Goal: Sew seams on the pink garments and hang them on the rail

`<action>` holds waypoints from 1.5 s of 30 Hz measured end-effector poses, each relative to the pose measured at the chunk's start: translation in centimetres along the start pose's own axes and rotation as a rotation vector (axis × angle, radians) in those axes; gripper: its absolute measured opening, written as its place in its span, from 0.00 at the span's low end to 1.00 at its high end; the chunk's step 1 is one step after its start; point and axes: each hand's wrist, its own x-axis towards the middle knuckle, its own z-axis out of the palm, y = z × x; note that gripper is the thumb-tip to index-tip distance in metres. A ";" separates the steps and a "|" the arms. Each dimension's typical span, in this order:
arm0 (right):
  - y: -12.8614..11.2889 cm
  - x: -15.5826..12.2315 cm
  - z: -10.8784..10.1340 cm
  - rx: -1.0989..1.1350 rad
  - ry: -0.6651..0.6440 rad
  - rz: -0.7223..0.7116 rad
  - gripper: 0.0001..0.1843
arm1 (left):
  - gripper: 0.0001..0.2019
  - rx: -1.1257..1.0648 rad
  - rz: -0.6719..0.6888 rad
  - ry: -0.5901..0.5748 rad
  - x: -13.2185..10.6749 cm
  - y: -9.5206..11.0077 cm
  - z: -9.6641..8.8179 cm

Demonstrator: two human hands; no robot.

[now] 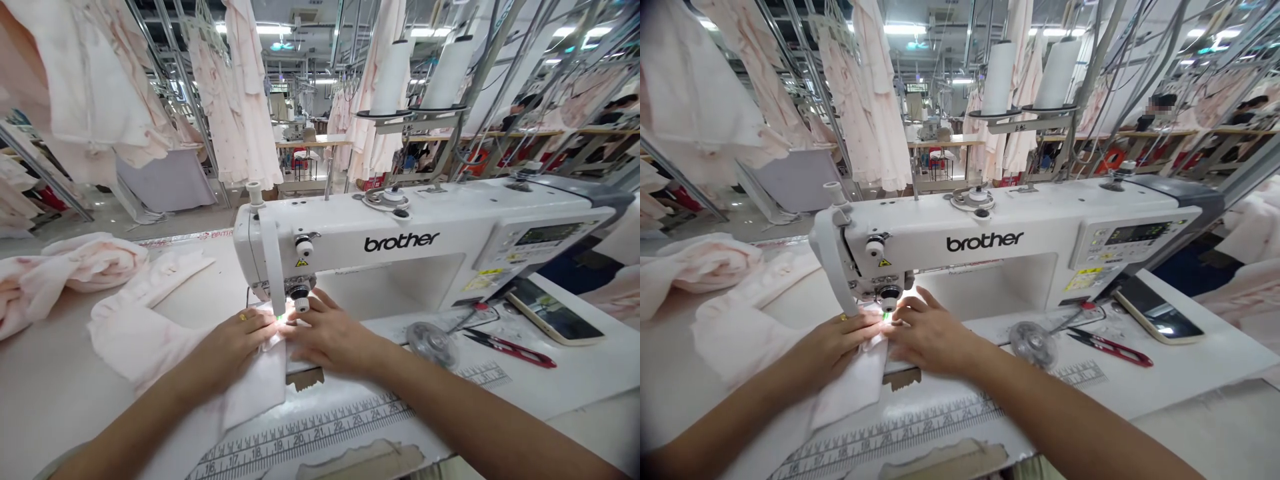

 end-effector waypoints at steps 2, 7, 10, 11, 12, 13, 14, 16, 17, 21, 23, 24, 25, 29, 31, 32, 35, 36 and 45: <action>-0.2 0.1 0.0 -0.008 -0.035 0.027 0.15 | 0.21 0.028 0.011 -0.025 0.1 -0.2 0.0; 0.0 0.0 0.1 -0.021 -0.023 0.088 0.18 | 0.19 0.128 0.019 -0.052 0.5 -0.4 0.0; 0.4 -0.1 0.3 -0.017 -0.009 0.048 0.18 | 0.20 0.112 0.031 -0.052 0.5 0.2 -0.5; 0.5 -0.2 0.3 -0.016 -0.008 0.033 0.18 | 0.21 0.088 0.037 -0.056 0.5 0.4 -0.6; 0.5 -0.2 0.3 -0.018 -0.010 0.021 0.17 | 0.22 0.061 0.044 -0.063 0.5 0.6 -0.8; 0.5 -0.2 0.3 -0.025 -0.014 0.014 0.17 | 0.22 0.040 0.047 -0.065 0.4 0.7 -0.9; 0.4 -0.2 0.2 -0.035 -0.022 0.015 0.17 | 0.23 0.029 0.044 -0.064 0.4 0.7 -0.8; 0.3 -0.1 0.1 -0.055 -0.041 0.034 0.18 | 0.22 0.040 0.042 -0.052 0.2 0.3 -0.5; 0.2 -0.1 0.0 -0.061 -0.049 0.048 0.18 | 0.21 0.062 0.037 -0.047 0.1 -0.1 -0.2; 0.1 0.0 -0.2 -0.053 -0.058 0.074 0.19 | 0.20 0.129 -0.031 -0.043 -0.2 -1.8 1.0; 0.2 0.0 -0.2 -0.046 -0.039 0.066 0.18 | 0.19 0.123 -0.072 -0.051 -0.3 -2.2 1.3; 0.3 0.0 -0.1 -0.044 -0.027 0.063 0.18 | 0.19 0.116 -0.083 -0.053 -0.2 -2.2 1.3; 0.4 0.0 -0.1 -0.043 -0.017 0.063 0.17 | 0.19 0.111 -0.090 -0.057 -0.2 -2.2 1.3; 1.0 -0.1 0.1 -0.040 0.021 0.069 0.16 | 0.20 0.091 -0.107 -0.047 0.2 -1.8 0.9; 1.2 0.0 0.1 -0.031 0.047 0.063 0.16 | 0.20 0.083 -0.123 -0.037 0.2 -1.7 0.8; 1.3 0.0 0.1 -0.027 0.060 0.059 0.15 | 0.20 0.079 -0.130 -0.034 0.2 -1.7 0.8; 1.5 0.1 0.1 -0.023 0.084 0.039 0.14 | 0.21 0.068 -0.138 -0.026 0.2 -1.5 0.9; 1.5 0.1 0.0 -0.026 0.088 0.033 0.14 | 0.21 0.065 -0.143 -0.023 0.2 -1.5 1.0; 1.3 0.2 0.1 0.010 0.083 0.031 0.14 | 0.17 0.187 -0.439 0.067 -2.8 -4.7 -2.5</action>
